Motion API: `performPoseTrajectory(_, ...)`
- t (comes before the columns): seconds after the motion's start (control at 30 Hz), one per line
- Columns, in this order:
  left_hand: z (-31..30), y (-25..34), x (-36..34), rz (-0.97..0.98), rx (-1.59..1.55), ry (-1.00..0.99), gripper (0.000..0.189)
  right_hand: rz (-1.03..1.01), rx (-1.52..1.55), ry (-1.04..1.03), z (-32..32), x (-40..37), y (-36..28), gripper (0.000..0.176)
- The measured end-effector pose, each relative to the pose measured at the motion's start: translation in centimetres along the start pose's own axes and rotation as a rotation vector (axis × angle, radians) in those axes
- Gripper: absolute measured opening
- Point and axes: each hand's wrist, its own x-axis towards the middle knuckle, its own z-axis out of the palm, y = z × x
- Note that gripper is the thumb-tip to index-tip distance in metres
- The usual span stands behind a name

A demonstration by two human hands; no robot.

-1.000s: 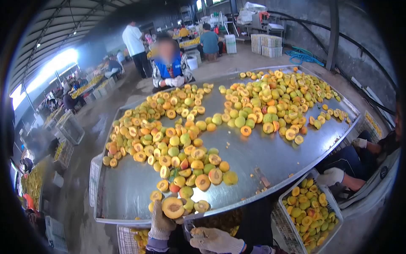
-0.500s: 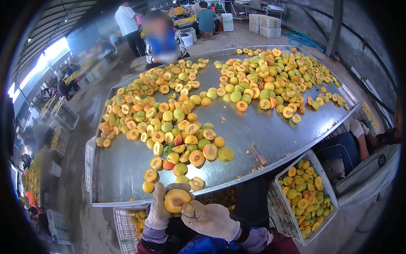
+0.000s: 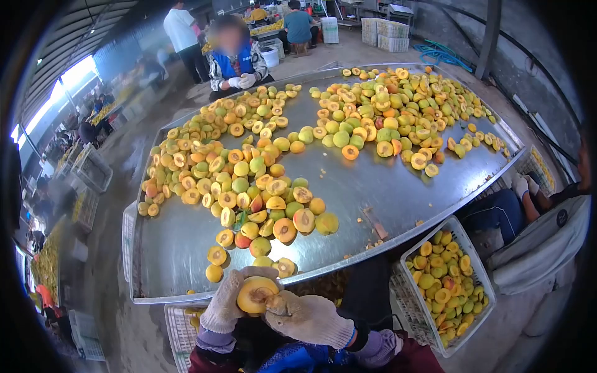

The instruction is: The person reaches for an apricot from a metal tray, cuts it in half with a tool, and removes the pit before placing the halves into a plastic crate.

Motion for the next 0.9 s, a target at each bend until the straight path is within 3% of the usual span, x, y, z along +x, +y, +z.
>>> performPoseTrajectory(0.07, 1.4, 0.2, -0.1, 0.095, -0.299, 0.009, 0.064, 0.319, 0.245, -0.104, -0.2, 0.1, 0.0, 0.035)
performPoseTrajectory(0.2, 2.6, -2.8, 0.3, 0.241, -0.652, 0.126, 0.063, 0.469, 0.183, -0.188, -1.4, 0.2, -1.1, 0.036)
performPoseTrajectory(0.3, 4.2, -2.9, -0.1, 0.236, -0.655, 0.272, 0.060, 0.351, 0.342, -0.143, -0.7, 0.0, -0.7, 0.035)
performPoseTrajectory(0.53, 6.1, -2.5, -0.3, 0.343, -0.392, 0.491, 0.060, 0.078, 0.052, 0.037, 0.9, -1.0, 0.0, 0.023)
performPoseTrajectory(0.6, 6.4, -2.8, -0.5, 0.359, -0.330, 0.523, 0.060, -0.053, 0.062, 0.152, 1.5, -1.2, 0.4, 0.017)
performPoseTrajectory(0.77, 7.1, -1.9, -1.2, 0.399, -0.210, 0.548, 0.050, -0.190, -0.080, 0.129, 1.5, -1.5, 0.5, 0.016)
performPoseTrajectory(0.83, 6.8, -0.5, -1.2, 0.360, -0.011, 0.507, 0.045, -0.265, -0.067, 0.141, 0.4, -0.8, -0.1, 0.017)
performPoseTrajectory(0.87, 6.8, -0.5, -1.2, 0.360, -0.012, 0.505, 0.045, 0.127, 0.278, -0.083, -0.9, -0.4, -1.2, 0.018)
performPoseTrajectory(0.9, 6.8, -0.4, -1.1, 0.441, 0.204, 0.544, 0.043, 0.522, 0.618, -0.305, -1.7, -0.1, -1.7, 0.019)
